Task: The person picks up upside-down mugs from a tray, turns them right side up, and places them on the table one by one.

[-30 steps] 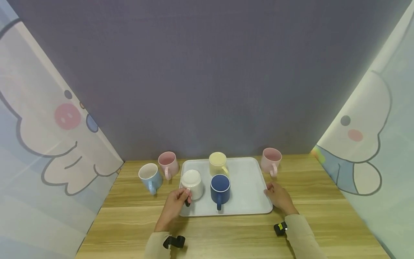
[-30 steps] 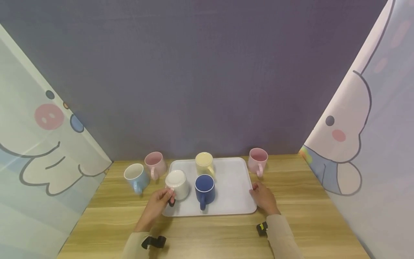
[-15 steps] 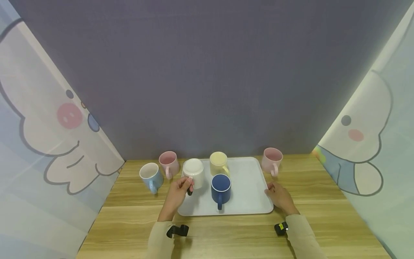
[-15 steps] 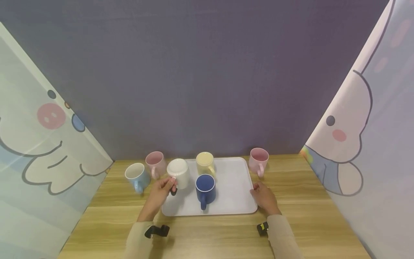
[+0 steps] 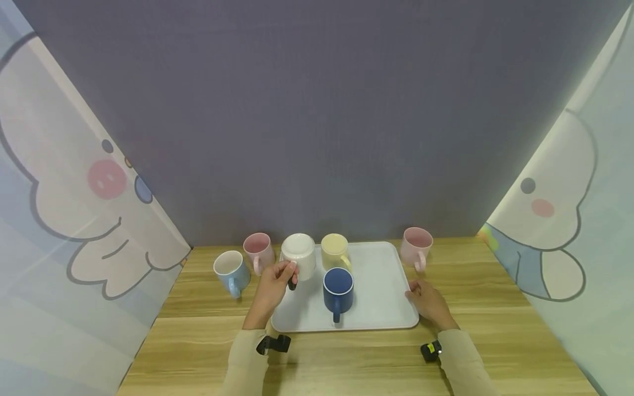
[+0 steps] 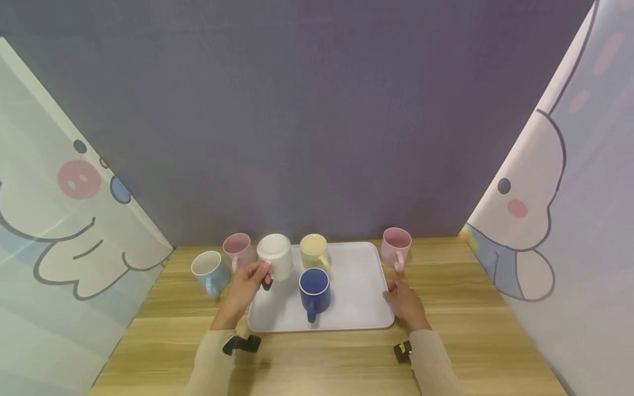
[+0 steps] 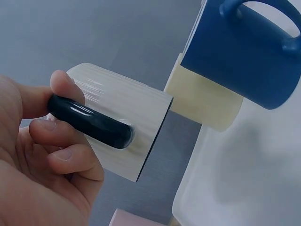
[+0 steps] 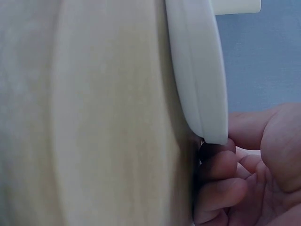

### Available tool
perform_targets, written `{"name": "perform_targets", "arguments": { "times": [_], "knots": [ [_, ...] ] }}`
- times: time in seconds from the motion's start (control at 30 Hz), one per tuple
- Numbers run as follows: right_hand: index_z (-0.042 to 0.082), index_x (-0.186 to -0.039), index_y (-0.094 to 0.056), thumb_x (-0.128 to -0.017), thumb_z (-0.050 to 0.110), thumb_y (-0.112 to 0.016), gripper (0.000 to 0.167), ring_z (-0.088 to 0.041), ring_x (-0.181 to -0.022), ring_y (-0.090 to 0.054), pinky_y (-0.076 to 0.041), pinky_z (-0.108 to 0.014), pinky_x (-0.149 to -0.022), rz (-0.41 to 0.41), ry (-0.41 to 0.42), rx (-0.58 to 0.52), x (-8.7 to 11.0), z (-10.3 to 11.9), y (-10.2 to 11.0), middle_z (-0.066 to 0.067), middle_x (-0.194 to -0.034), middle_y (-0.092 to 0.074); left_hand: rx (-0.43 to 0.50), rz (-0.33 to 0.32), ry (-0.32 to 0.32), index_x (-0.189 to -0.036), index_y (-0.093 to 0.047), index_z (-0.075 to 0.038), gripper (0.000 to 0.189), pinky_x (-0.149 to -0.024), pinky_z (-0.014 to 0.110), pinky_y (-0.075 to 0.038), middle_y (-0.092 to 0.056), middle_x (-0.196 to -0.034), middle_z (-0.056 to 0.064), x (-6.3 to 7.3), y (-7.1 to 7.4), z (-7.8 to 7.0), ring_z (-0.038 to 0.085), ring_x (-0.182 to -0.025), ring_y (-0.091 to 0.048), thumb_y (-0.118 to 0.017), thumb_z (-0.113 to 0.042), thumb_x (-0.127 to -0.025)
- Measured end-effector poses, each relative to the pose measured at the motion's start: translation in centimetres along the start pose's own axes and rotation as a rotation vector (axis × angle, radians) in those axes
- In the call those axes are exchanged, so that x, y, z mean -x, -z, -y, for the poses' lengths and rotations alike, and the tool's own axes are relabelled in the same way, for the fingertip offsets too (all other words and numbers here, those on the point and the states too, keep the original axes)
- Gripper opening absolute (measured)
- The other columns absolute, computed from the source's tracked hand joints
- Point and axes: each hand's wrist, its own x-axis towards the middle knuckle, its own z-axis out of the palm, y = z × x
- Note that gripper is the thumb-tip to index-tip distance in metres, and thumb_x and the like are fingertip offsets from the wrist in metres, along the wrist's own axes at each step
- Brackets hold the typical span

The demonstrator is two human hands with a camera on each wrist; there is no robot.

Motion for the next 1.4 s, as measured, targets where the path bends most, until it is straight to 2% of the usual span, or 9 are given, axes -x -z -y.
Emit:
{"name": "perform_targets", "arguments": {
  "times": [0.07, 0.23, 0.37, 0.53, 0.77, 0.97, 1.13, 1.4],
  "knots": [
    [-0.001, -0.113, -0.059, -0.099, 0.02, -0.059, 0.025, -0.025, -0.082, -0.057, -0.044, -0.034, -0.071, -0.003, 0.006, 0.0, 0.0, -0.1, -0.1, -0.01, -0.091, -0.062, 0.001, -0.003, -0.003, -0.09, -0.067, 0.004, 0.028, -0.071, 0.022, -0.04, -0.059, -0.069, -0.001, 0.0, 0.0, -0.2, 0.01, -0.072, -0.053, -0.056, -0.016, -0.106],
    [-0.002, -0.113, -0.059, -0.099, 0.019, -0.059, 0.025, -0.024, -0.081, -0.057, -0.043, -0.034, -0.07, -0.002, 0.013, -0.002, 0.0, -0.2, -0.1, -0.009, -0.09, -0.061, 0.02, 0.001, -0.004, -0.091, -0.065, 0.007, 0.028, -0.061, 0.021, -0.036, -0.059, -0.069, -0.002, -0.1, -0.1, -0.4, 0.008, -0.064, -0.047, -0.054, -0.014, -0.106],
    [-0.002, -0.113, -0.059, -0.099, 0.019, -0.059, 0.026, -0.024, -0.082, -0.057, -0.044, -0.034, -0.071, 0.0, 0.014, 0.001, 0.0, -0.1, 0.0, -0.01, -0.091, -0.062, 0.09, 0.016, 0.012, -0.093, -0.063, 0.008, 0.029, -0.06, 0.02, -0.038, -0.059, -0.07, -0.002, 0.0, -0.2, -0.4, 0.009, -0.064, -0.048, -0.053, -0.015, -0.107],
    [-0.002, -0.114, -0.059, -0.099, 0.019, -0.059, 0.026, -0.024, -0.082, -0.058, -0.044, -0.035, -0.071, 0.0, 0.008, -0.003, 0.1, 0.1, 0.0, -0.01, -0.092, -0.062, 0.3, 0.061, 0.048, -0.088, -0.059, 0.002, 0.029, -0.064, 0.021, -0.042, -0.057, -0.072, 0.0, 0.4, -0.7, -0.4, 0.01, -0.068, -0.05, -0.048, -0.015, -0.109],
    [-0.002, -0.114, -0.059, -0.1, 0.018, -0.059, 0.025, -0.024, -0.082, -0.057, -0.044, -0.034, -0.071, 0.001, 0.002, -0.013, 0.3, 0.4, 0.2, -0.01, -0.092, -0.062, 0.644, 0.124, 0.098, -0.087, -0.059, -0.011, 0.028, -0.066, 0.019, -0.045, -0.054, -0.078, -0.004, 1.0, -2.0, 0.9, 0.005, -0.069, -0.049, -0.047, -0.02, -0.11],
    [-0.002, -0.114, -0.059, -0.1, 0.019, -0.059, 0.025, -0.024, -0.081, -0.056, -0.043, -0.032, -0.069, 0.006, -0.004, -0.025, 0.2, 0.3, 0.1, -0.01, -0.09, -0.061, 0.886, 0.208, 0.078, -0.092, -0.058, -0.014, 0.026, -0.074, 0.019, -0.046, -0.052, -0.087, -0.008, 1.5, -3.3, 1.4, 0.002, -0.079, -0.051, -0.043, -0.025, -0.11],
    [-0.003, -0.113, -0.059, -0.099, 0.019, -0.059, 0.025, -0.024, -0.08, -0.056, -0.042, -0.032, -0.069, 0.003, 0.003, -0.022, 0.1, 0.0, 0.0, -0.009, -0.089, -0.061, 1.021, 0.25, 0.036, -0.096, -0.059, -0.015, 0.027, -0.074, 0.017, -0.047, -0.056, -0.087, -0.009, 1.6, -4.1, 1.6, 0.001, -0.08, -0.053, -0.039, -0.025, -0.111],
    [-0.003, -0.114, -0.059, -0.099, 0.017, -0.059, 0.025, -0.024, -0.082, -0.056, -0.043, -0.033, -0.069, 0.008, 0.002, -0.026, 0.1, -0.1, 0.0, -0.01, -0.091, -0.061, 1.182, 0.296, -0.015, -0.099, -0.059, -0.014, 0.032, -0.079, 0.019, -0.05, -0.06, -0.089, -0.008, 1.8, -5.0, 1.4, 0.002, -0.083, -0.058, -0.03, -0.021, -0.112]
  ]
}}
